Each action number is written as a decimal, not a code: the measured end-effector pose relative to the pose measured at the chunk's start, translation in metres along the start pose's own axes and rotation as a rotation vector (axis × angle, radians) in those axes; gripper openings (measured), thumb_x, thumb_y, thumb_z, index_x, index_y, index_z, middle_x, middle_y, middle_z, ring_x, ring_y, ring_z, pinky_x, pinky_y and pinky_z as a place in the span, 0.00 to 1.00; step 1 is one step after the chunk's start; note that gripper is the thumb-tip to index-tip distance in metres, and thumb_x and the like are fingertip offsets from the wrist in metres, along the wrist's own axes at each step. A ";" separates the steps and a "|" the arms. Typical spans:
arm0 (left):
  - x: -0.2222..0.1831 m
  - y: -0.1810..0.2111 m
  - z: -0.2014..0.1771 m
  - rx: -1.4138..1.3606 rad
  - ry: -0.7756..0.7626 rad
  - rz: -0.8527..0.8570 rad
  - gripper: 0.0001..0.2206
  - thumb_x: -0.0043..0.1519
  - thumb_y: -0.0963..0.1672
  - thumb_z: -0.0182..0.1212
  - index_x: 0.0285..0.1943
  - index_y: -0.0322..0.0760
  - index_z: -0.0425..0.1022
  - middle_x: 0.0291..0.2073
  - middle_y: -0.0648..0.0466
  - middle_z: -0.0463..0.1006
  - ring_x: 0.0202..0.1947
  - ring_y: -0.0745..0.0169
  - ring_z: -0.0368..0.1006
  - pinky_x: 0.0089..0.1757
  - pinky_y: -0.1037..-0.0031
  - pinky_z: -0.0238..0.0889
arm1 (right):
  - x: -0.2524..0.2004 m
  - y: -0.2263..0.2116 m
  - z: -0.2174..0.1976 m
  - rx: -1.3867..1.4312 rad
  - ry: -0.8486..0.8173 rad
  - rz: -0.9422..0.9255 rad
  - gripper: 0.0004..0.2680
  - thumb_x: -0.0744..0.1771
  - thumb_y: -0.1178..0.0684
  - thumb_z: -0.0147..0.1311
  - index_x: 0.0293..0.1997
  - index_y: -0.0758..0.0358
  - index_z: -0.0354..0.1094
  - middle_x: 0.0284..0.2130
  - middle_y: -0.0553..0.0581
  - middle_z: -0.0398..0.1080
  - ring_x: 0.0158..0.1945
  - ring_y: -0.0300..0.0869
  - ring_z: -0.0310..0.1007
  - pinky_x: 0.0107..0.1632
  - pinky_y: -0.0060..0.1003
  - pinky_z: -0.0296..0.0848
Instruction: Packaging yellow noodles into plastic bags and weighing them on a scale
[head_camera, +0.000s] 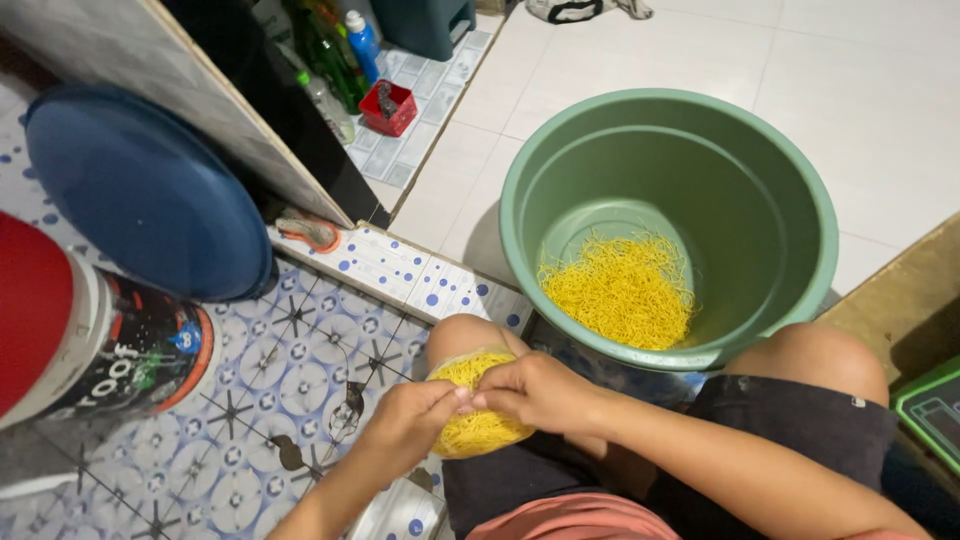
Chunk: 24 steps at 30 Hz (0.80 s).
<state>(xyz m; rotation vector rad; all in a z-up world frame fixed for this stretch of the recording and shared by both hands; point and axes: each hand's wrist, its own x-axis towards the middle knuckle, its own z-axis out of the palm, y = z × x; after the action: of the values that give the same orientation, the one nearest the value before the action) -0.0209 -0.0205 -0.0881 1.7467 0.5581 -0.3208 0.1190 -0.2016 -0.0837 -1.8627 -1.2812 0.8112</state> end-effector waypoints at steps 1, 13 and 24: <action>0.001 -0.013 0.004 0.480 0.184 0.285 0.12 0.65 0.48 0.58 0.33 0.40 0.79 0.23 0.57 0.78 0.22 0.63 0.71 0.28 0.68 0.63 | 0.003 0.006 0.002 0.210 -0.032 0.109 0.06 0.68 0.48 0.57 0.37 0.51 0.79 0.25 0.42 0.73 0.28 0.32 0.67 0.36 0.30 0.63; -0.012 -0.017 0.037 1.134 0.526 0.686 0.27 0.47 0.56 0.77 0.50 0.45 0.75 0.37 0.55 0.75 0.36 0.51 0.70 0.38 0.62 0.63 | 0.027 0.056 0.012 0.939 -0.138 0.397 0.01 0.64 0.61 0.64 0.35 0.68 0.79 0.27 0.54 0.77 0.30 0.35 0.70 0.38 0.25 0.67; 0.005 -0.019 0.017 0.670 0.463 0.779 0.06 0.65 0.43 0.60 0.39 0.42 0.83 0.32 0.56 0.83 0.34 0.61 0.76 0.40 0.66 0.73 | 0.007 0.022 -0.036 0.871 -0.126 0.087 0.10 0.66 0.60 0.59 0.53 0.64 0.71 0.33 0.52 0.74 0.24 0.30 0.61 0.25 0.23 0.62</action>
<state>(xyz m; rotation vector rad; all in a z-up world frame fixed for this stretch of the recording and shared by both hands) -0.0251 -0.0329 -0.1105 2.5541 0.0337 0.5197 0.1618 -0.2082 -0.0835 -1.1720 -0.7187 1.2897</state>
